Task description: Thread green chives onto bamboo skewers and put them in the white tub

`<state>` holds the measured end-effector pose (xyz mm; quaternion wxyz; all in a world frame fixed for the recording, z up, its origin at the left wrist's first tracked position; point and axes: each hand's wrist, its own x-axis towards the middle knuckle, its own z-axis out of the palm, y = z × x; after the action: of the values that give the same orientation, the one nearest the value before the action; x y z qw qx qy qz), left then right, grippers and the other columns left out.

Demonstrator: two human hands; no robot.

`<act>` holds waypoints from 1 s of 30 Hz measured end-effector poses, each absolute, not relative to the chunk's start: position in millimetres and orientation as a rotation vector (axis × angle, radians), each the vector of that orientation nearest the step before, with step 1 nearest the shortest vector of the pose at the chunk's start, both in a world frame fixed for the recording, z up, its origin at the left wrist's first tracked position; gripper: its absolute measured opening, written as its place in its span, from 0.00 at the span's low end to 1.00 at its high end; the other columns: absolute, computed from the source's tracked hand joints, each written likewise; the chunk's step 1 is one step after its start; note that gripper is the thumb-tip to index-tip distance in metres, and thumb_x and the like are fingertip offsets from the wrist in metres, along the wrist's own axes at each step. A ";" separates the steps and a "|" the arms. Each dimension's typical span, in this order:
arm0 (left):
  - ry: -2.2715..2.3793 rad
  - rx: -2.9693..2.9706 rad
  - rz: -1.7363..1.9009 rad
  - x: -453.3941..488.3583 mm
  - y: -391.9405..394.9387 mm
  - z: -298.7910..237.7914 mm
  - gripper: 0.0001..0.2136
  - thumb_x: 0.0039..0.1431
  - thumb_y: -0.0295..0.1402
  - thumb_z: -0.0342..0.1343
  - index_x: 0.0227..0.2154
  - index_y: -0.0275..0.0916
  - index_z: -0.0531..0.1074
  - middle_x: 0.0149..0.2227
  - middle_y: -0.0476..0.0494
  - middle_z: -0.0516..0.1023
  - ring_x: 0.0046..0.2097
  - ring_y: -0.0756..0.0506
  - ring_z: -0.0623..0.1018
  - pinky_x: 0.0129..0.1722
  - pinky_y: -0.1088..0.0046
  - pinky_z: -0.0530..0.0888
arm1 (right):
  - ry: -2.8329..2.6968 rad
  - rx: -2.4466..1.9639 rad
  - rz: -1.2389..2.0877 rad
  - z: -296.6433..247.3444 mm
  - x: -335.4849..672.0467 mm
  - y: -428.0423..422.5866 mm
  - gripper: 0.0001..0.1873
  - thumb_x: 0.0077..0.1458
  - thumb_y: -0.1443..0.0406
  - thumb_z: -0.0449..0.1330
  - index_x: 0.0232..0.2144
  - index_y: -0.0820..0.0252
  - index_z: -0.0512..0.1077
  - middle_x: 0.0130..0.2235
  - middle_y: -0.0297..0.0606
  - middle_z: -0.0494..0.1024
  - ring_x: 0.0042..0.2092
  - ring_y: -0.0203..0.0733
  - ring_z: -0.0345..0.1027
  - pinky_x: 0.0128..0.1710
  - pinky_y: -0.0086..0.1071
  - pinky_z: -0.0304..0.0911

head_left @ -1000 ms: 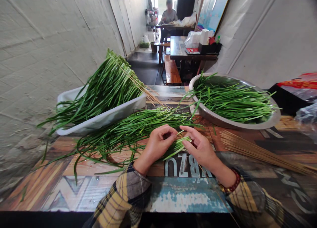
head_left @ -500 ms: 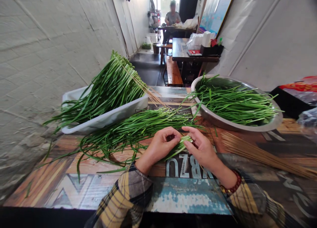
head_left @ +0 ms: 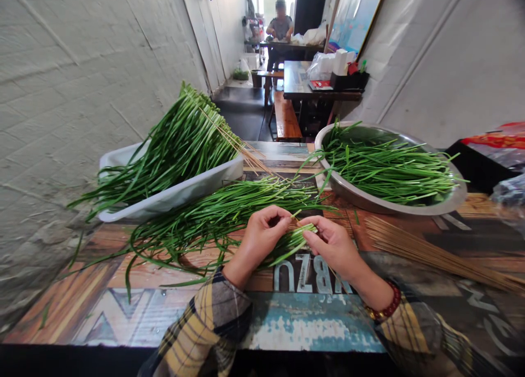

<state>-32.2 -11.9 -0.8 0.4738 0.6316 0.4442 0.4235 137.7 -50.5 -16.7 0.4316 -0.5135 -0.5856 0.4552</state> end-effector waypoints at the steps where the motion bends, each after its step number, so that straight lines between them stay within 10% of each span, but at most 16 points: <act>1: 1.068 1.521 1.026 -32.2 -11.6 -1.4 0.08 0.53 0.34 0.58 0.26 0.34 0.75 0.26 0.47 0.74 0.29 0.50 0.70 0.28 0.77 0.67 | -1.489 -1.285 1.093 -15.7 137.6 -51.3 0.11 0.53 0.64 0.58 0.39 0.61 0.74 0.20 0.28 0.68 0.19 0.31 0.60 0.18 0.25 0.56; 30: 1.025 1.391 0.958 -32.0 -15.4 4.4 0.07 0.53 0.33 0.60 0.28 0.33 0.76 0.28 0.47 0.76 0.30 0.51 0.71 0.31 0.78 0.66 | -1.581 -1.305 0.964 -15.8 138.3 -52.6 0.15 0.55 0.66 0.56 0.43 0.63 0.76 0.29 0.37 0.77 0.32 0.39 0.70 0.26 0.28 0.62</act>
<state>-32.0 -15.4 4.4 0.5504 0.5879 0.4332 0.4048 138.3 -52.6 -15.8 0.4241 -0.5217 -0.6320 0.3854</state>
